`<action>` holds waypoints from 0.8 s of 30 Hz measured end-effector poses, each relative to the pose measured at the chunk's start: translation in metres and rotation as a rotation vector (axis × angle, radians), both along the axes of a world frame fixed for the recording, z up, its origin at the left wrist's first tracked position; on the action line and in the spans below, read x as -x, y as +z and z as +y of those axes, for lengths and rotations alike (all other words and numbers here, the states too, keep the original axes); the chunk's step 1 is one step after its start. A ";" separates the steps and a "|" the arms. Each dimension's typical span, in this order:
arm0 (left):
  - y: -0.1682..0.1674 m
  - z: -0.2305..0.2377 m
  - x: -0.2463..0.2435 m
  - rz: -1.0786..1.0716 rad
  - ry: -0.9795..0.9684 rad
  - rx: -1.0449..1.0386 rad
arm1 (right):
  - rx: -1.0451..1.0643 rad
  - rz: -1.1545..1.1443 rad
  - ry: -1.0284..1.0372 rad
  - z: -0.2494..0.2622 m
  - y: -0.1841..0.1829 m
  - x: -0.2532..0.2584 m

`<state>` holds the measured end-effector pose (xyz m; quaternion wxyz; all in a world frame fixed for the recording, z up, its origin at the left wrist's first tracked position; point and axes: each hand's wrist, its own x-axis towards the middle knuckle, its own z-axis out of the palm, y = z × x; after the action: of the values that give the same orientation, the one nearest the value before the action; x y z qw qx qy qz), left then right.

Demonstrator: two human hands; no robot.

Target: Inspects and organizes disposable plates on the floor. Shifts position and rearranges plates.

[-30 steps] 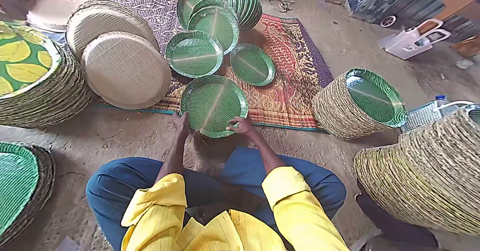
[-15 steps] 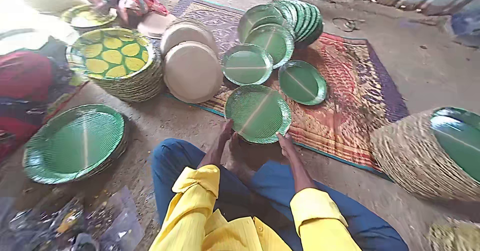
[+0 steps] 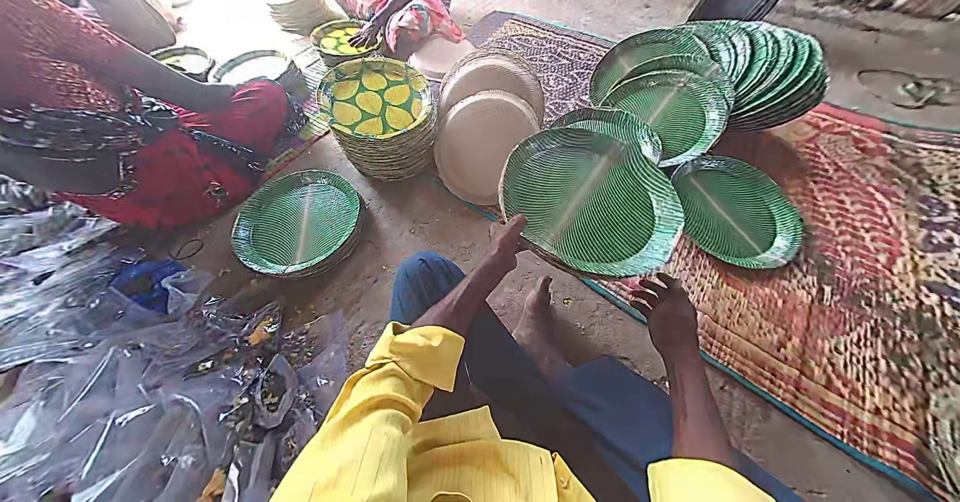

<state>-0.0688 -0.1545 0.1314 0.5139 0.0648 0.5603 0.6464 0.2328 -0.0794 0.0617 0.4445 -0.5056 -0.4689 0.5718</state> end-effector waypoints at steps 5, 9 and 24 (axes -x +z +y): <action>0.025 -0.062 0.087 -0.005 0.273 -0.135 | 0.089 0.036 -0.103 0.007 -0.005 -0.012; 0.027 -0.122 0.161 0.155 0.543 -0.233 | 0.109 0.044 -0.191 0.011 -0.002 -0.024; -0.105 -0.187 0.219 0.090 0.561 0.233 | 0.256 -0.033 -0.286 0.012 -0.012 -0.030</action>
<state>-0.2876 -0.3417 0.0264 0.2941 -0.1234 0.6489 0.6908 0.2625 -0.0674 0.0500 0.4457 -0.6286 -0.3229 0.5495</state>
